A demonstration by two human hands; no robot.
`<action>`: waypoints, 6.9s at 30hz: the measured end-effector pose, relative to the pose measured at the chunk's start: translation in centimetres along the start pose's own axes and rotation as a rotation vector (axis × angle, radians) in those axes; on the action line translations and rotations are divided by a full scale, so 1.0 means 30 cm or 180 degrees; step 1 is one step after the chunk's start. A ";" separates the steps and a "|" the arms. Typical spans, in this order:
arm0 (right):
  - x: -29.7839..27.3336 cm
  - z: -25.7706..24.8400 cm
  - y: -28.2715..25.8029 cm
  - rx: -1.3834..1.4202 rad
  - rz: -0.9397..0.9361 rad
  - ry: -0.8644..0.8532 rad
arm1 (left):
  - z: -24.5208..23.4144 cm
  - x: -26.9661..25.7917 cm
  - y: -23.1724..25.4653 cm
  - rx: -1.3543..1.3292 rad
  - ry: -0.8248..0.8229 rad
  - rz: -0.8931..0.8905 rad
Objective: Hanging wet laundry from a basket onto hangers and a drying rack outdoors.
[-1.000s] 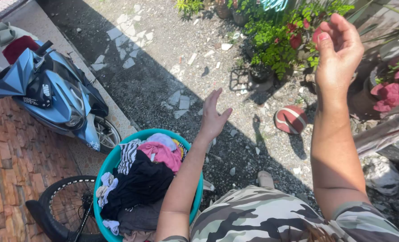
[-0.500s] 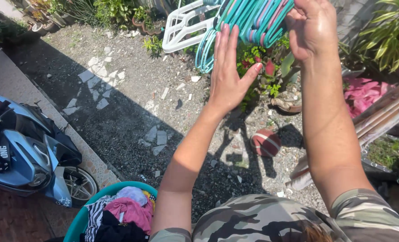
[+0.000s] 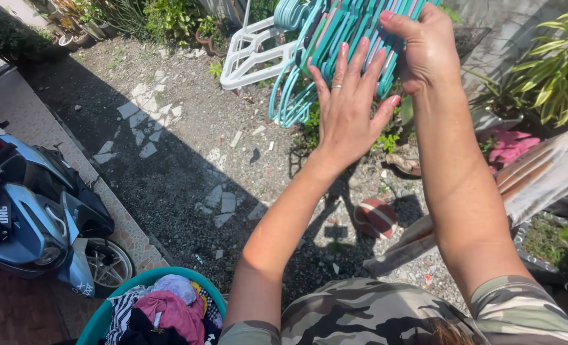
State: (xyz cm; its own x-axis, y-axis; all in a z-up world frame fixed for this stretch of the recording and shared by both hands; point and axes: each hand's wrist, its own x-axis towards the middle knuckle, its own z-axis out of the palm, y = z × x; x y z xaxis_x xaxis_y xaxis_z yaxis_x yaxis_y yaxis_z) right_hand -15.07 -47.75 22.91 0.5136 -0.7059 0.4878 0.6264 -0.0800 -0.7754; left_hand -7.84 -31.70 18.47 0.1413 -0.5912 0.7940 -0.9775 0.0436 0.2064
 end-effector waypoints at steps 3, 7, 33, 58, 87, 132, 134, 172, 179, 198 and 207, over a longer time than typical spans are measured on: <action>0.009 0.009 0.015 -0.0307 -0.0238 0.0227 | 0.003 -0.007 0.010 -0.0101 0.0126 0.0050; 0.003 0.032 0.005 -0.0492 -0.0666 0.0401 | 0.007 -0.013 0.013 -0.0165 0.0191 0.0096; -0.846 0.407 0.236 -0.0523 -0.0987 0.0083 | -0.412 -0.542 -0.019 -0.2568 -0.0651 -0.0872; -1.563 1.324 0.777 -0.1166 0.1115 -0.3538 | -1.246 -2.003 -0.356 -0.1596 0.0086 -0.3822; -1.529 1.387 1.080 -0.1685 0.0923 -0.4796 | -1.136 -2.254 -0.453 0.1717 -0.0281 -0.4517; -1.345 1.416 0.973 -0.1406 0.2475 -0.4589 | -1.323 -2.119 -0.517 0.2376 0.0779 -0.4362; -1.351 1.393 1.045 -0.1334 0.2331 -0.4588 | -1.328 -2.187 -0.566 0.2412 0.0398 -0.4525; -1.375 1.442 0.974 -0.1316 0.1884 -0.4657 | -1.245 -2.227 -0.410 -0.0118 -0.0167 -0.4312; -1.474 1.445 1.108 -0.2022 0.0709 -0.5087 | -1.511 -2.019 -0.271 -0.1581 0.0394 -0.3726; -1.636 1.379 1.171 -0.2468 -0.0058 -0.5090 | -1.843 -1.744 -0.173 -0.1487 0.4162 -0.2137; -1.684 1.338 1.165 -0.2843 -0.0202 -0.4900 | -1.903 -1.581 -0.139 -0.1166 0.4506 -0.1611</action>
State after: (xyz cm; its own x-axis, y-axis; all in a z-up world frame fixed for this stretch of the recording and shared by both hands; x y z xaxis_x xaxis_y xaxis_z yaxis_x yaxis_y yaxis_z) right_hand 4.39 13.37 -12.73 0.8638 0.5036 0.0153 0.4563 -0.7690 -0.4477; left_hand -1.53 42.13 12.59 0.6688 0.6059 0.4308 -0.7228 0.3942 0.5676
